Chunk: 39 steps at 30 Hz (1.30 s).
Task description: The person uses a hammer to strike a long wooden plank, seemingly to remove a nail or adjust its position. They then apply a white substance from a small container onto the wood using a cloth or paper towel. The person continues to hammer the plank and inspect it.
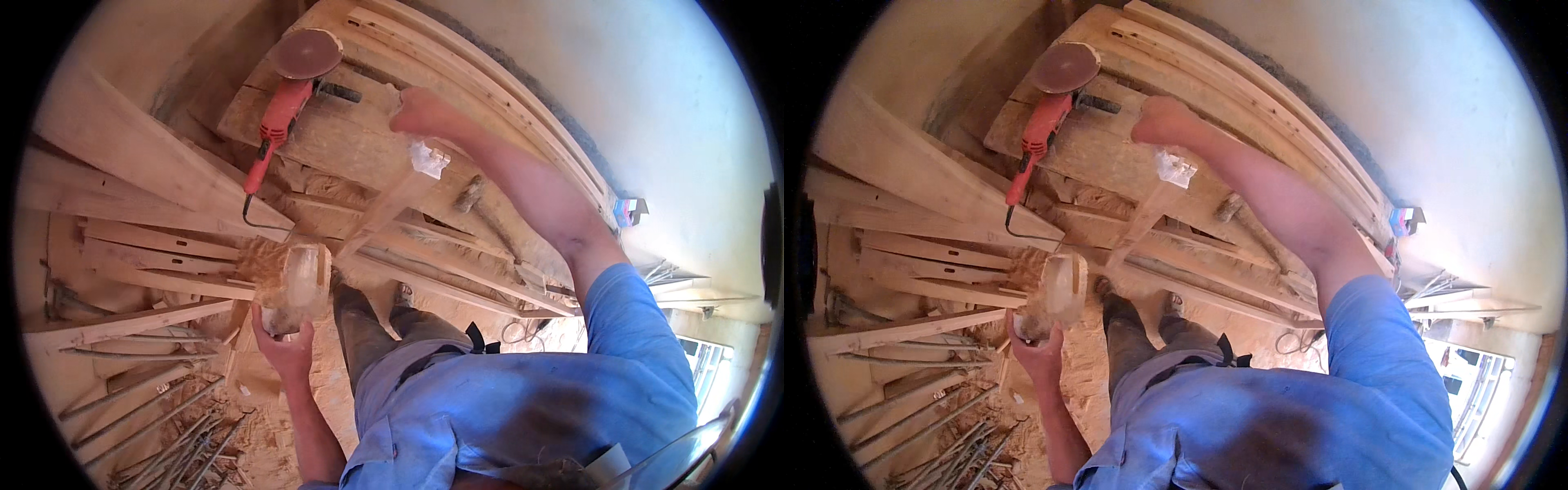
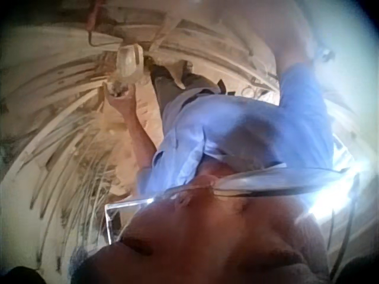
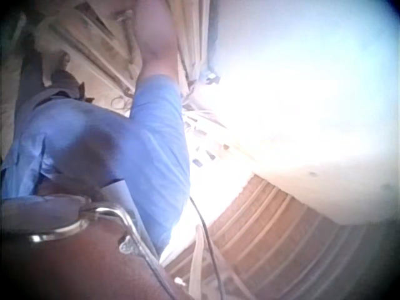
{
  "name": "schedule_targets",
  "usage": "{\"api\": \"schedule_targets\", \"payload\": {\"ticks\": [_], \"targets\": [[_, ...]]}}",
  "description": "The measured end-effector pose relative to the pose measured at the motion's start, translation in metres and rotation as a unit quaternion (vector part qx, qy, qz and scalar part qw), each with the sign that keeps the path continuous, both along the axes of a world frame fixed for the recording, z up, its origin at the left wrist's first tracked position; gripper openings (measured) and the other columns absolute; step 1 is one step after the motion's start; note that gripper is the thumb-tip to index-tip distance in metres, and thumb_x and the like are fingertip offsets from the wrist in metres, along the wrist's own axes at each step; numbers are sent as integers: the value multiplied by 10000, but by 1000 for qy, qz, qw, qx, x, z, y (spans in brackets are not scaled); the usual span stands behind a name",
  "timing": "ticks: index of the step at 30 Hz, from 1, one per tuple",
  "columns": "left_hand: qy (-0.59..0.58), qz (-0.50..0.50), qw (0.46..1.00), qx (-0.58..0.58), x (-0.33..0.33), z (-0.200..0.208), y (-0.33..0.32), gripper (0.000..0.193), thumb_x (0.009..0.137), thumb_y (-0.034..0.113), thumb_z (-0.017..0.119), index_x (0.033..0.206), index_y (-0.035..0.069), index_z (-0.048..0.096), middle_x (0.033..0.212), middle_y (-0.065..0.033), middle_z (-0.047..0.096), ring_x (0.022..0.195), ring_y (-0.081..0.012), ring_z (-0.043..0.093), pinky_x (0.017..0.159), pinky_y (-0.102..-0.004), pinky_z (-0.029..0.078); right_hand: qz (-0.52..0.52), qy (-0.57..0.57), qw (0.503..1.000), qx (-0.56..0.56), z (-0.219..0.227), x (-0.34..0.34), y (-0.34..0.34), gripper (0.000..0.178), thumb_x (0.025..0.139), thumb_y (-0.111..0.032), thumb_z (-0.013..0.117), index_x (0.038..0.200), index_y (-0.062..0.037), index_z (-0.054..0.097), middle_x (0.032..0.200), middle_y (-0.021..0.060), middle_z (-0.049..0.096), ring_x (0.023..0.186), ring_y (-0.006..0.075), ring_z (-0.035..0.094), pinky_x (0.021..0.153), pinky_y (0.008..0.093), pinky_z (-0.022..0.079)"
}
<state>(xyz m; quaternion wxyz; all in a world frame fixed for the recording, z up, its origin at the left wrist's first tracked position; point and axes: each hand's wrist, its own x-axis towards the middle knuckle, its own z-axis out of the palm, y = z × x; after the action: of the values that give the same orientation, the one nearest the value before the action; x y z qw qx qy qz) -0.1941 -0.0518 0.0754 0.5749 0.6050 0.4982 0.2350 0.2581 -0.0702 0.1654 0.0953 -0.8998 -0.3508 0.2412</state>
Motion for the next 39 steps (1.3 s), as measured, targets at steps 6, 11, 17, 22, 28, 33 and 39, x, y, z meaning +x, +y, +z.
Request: {"api": "schedule_targets", "payload": {"ticks": [6,11,17,22,28,33,39], "targets": [[11,-22,1000,-12,-1,-13,12,915,707,10,796,1490,-20,325,1417,-195,454,1244,-273,520,1049,-371,445,-226,173,956,70,-21,52,-17,133,722,-132,676,737,-1,656,657,122,601,561,202,569,456,390,442],[38,-50,998,3,12,-7,12,925,701,30,811,1484,-39,325,1407,-193,455,1235,-263,522,1035,-364,449,-385,352,829,201,-49,79,-67,104,793,-70,649,713,-70,582,573,40,469,466,134,429,393,309,353],[4,-48,998,-32,25,6,5,933,695,23,805,1483,-57,310,1367,-203,488,1194,-256,540,1012,-357,457,-433,474,725,250,-61,85,-124,144,832,-38,642,719,-69,559,598,36,468,470,132,439,392,287,332],[-8,-50,999,9,29,26,-8,951,699,20,814,1494,-49,296,1389,-212,465,1194,-259,539,1010,-360,459,-346,438,764,324,-48,86,-151,102,853,-23,647,775,-55,591,626,26,509,483,130,462,430,283,354],[13,-60,995,79,36,53,-32,968,707,11,819,1505,-43,273,1357,-205,488,1178,-259,555,1023,-365,456,-252,397,763,443,-37,51,-143,62,843,-19,666,884,-49,632,678,28,566,551,129,524,497,277,396],[-33,-51,995,80,46,73,-65,961,709,-13,811,1500,-53,267,1320,-192,510,1138,-257,575,992,-353,479,-195,343,842,369,-18,57,-191,63,830,-48,685,853,-61,628,664,20,578,539,125,543,457,263,389],[-15,-35,993,112,46,100,-101,948,710,-6,818,1484,-69,276,1304,-186,513,1138,-246,571,949,-340,506,-323,366,727,483,-50,3,-196,49,787,-20,668,789,2,625,627,71,588,478,157,546,405,298,379]]}}
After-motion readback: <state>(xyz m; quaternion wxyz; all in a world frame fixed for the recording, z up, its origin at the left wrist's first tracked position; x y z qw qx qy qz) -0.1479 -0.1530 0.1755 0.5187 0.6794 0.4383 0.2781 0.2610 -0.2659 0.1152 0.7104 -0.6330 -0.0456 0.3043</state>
